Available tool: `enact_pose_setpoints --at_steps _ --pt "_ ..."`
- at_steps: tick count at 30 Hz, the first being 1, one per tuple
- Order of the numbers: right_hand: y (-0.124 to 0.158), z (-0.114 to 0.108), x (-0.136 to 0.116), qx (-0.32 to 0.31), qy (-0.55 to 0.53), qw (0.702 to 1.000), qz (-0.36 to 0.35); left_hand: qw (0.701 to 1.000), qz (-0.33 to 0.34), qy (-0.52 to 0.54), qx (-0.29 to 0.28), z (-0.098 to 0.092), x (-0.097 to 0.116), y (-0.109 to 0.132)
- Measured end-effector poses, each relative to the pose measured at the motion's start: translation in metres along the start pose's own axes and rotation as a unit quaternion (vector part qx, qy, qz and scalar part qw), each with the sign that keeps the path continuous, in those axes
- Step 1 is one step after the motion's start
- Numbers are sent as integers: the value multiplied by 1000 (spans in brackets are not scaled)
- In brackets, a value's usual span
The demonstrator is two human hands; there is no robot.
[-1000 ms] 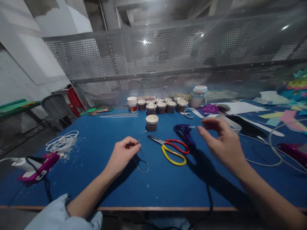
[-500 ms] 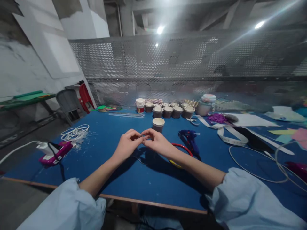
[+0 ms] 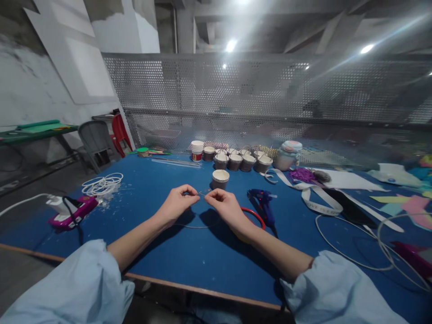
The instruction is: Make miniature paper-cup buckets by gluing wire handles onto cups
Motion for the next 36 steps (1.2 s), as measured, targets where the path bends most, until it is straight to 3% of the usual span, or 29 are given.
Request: enact_pose_setpoints --at_steps 9,19,27,36 --pt "3 0 21 34 -15 999 33 996 56 -68 -27 3 8 -2" --pt "6 3 28 39 -10 998 50 979 137 -136 -71 4 13 3" --pt "11 4 23 41 -7 998 45 987 92 -121 -44 -4 -1 6" --pt "14 4 14 49 -15 998 36 981 116 -140 -69 0 9 11"
Point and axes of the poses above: each hand's wrist, its own y-axis away from the middle knuckle, its own z-axis out of the palm, x = y × z, the point moved 10 cm from there along -y, towards the middle knuckle, and after that the axes turned 9 degrees about y, right-handed, at the moved point
